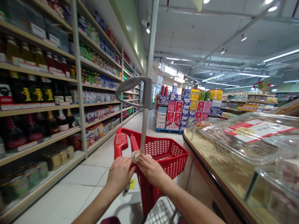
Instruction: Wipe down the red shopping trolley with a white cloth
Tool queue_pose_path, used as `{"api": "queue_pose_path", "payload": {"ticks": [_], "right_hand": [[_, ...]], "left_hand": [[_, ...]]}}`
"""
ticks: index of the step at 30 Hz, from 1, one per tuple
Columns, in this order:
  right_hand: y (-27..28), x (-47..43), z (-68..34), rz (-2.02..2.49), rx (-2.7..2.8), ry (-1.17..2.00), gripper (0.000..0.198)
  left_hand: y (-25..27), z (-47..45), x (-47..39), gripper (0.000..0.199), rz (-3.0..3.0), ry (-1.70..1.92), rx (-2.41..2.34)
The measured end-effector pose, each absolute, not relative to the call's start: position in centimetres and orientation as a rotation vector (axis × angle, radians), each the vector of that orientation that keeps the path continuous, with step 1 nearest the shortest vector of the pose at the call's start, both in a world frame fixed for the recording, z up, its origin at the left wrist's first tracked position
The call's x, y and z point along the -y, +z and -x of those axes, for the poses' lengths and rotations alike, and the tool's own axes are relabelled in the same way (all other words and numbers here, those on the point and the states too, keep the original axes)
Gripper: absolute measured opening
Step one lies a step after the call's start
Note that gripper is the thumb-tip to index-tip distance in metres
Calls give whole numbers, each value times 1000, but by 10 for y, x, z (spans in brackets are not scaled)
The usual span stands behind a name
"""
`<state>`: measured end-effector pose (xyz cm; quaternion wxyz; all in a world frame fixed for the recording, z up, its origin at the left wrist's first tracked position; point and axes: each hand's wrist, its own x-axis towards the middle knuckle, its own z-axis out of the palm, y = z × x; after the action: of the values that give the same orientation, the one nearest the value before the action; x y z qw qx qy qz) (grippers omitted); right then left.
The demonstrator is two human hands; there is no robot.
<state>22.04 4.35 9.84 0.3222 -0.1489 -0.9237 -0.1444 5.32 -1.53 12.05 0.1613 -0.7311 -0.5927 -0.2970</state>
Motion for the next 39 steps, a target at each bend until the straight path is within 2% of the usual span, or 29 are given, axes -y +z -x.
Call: {"api": "queue_pose_path", "payload": {"ticks": [4, 9, 12, 16, 18, 23, 27, 32, 36, 39], "right_hand": [[90, -22, -232, 448, 2325, -229, 40], [95, 14, -211, 685, 1988, 76, 48], [102, 22, -211, 711, 1927, 154, 50], [112, 13, -250, 873, 1916, 230, 42], [118, 10, -273, 938, 1935, 268, 43], [137, 29, -284, 947, 1996, 231, 53], [140, 39, -255, 839, 2071, 142, 45], [132, 17, -257, 1051, 1868, 113, 41], [145, 3, -264, 1093, 1673, 408, 43], [154, -4, -262, 964, 1592, 619, 53]], "left_hand": [[124, -37, 11, 24, 2174, -1033, 1645], [109, -40, 6, 34, 2189, -1085, 1683], [103, -56, 15, 38, 2173, -1078, 1646], [111, -56, 16, 38, 2313, -996, 1484], [118, -50, 8, 38, 2210, -966, 1595], [120, -56, -11, 41, 2021, -873, 1818], [115, -70, -7, 40, 2020, -870, 1780], [114, -76, -4, 34, 2181, -969, 1594], [124, -103, -9, 36, 2232, -1242, 1485], [134, -136, -11, 44, 2510, -1217, 1251]]}}
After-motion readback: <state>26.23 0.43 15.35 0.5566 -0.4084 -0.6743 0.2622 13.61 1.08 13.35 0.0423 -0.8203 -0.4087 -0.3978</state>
